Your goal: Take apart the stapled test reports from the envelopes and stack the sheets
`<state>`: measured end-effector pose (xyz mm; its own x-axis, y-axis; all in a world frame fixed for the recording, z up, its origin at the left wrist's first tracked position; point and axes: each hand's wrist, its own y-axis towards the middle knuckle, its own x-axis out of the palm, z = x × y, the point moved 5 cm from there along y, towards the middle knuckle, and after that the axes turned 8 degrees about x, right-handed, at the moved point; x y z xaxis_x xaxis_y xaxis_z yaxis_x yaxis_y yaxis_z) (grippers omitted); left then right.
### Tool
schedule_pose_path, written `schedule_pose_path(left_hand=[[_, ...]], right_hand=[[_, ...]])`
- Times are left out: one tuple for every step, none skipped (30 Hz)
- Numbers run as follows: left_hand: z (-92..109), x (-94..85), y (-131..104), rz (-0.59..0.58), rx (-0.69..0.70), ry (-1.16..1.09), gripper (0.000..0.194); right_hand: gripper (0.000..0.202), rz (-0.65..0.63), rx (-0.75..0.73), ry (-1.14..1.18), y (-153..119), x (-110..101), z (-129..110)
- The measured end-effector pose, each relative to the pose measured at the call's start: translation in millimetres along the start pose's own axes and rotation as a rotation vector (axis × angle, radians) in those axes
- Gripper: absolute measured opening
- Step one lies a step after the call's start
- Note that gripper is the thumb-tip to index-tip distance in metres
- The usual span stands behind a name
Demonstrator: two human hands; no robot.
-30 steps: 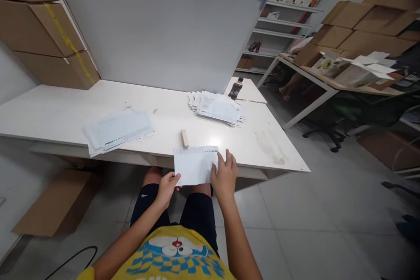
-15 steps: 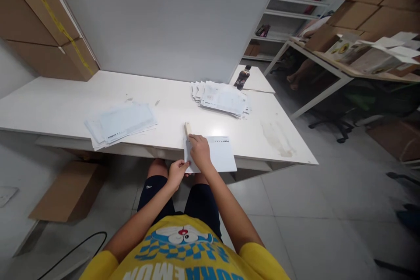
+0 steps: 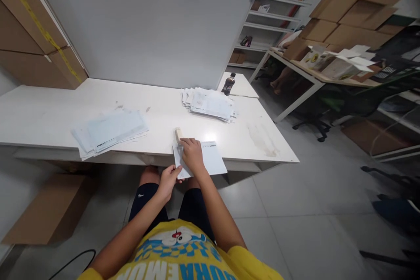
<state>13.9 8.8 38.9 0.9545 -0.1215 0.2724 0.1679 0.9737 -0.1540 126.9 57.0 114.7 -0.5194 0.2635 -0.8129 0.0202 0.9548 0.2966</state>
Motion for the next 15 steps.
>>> schedule_pose_path(left_hand=[[8.0,-0.5,-5.6,-0.018,-0.016,-0.024,0.034],[16.0,-2.2,-11.4,-0.029,-0.038,-0.043,0.033],[23.8,-5.1,-17.0,-0.032,-0.061,-0.057,0.033],[31.4,-8.9,-22.4,-0.02,-0.081,-0.075,0.033],[38.6,-13.0,-27.6,0.0,-0.094,-0.099,0.033],[45.4,-16.7,-32.5,0.024,-0.098,-0.126,0.033],[51.3,-19.4,-37.2,0.046,-0.098,-0.151,0.033],[56.5,-21.0,-41.6,0.062,-0.094,-0.168,0.032],[60.9,-21.5,-45.4,0.066,-0.089,-0.172,0.032],[64.6,-21.0,-48.3,0.053,-0.084,-0.157,0.032],[67.8,-20.1,-49.8,0.016,-0.081,-0.117,0.032],[71.3,-20.0,-49.2,-0.036,-0.07,-0.053,0.034],[75.6,-22.6,-45.9,-0.09,-0.042,0.038,0.036],[81.5,-29.4,-39.3,-0.121,0.01,0.158,0.038],[89.2,-41.3,-29.2,-0.116,0.087,0.31,0.039]], right_hand=[[0.039,-0.005,-0.022,0.062,-8.2,-12.6,-2.7],[0.037,-0.025,-0.046,0.138,-19.6,-24.7,-5.0],[0.035,-0.054,-0.061,0.226,-33.5,-35.9,-6.3],[0.032,-0.106,-0.077,0.307,-49.1,-44.3,-7.5],[0.034,-0.202,-0.13,0.342,-66.0,-48.5,-10.7],[0.046,-0.268,-0.175,0.318,-82.1,-51.1,-13.1],[0.058,-0.281,-0.183,0.264,-95.1,-53.4,-13.5],[0.063,-0.287,-0.188,0.195,-105.2,-54.7,-13.9],[0.063,-0.281,-0.19,0.125,-111.6,-56.3,-13.9],[0.061,-0.268,-0.194,0.063,-114.6,-59.2,-13.9],[0.059,-0.251,-0.204,0.01,-114.3,-64.3,-13.5],[0.059,-0.218,-0.219,-0.034,-111.0,-72.6,-12.6],[0.058,-0.161,-0.232,-0.076,-105.2,-84.5,-10.7],[0.057,-0.071,-0.238,-0.118,-97.3,-100.0,-7.6],[0.056,0.054,-0.233,-0.164,-87.9,-118.3,-3.3]])
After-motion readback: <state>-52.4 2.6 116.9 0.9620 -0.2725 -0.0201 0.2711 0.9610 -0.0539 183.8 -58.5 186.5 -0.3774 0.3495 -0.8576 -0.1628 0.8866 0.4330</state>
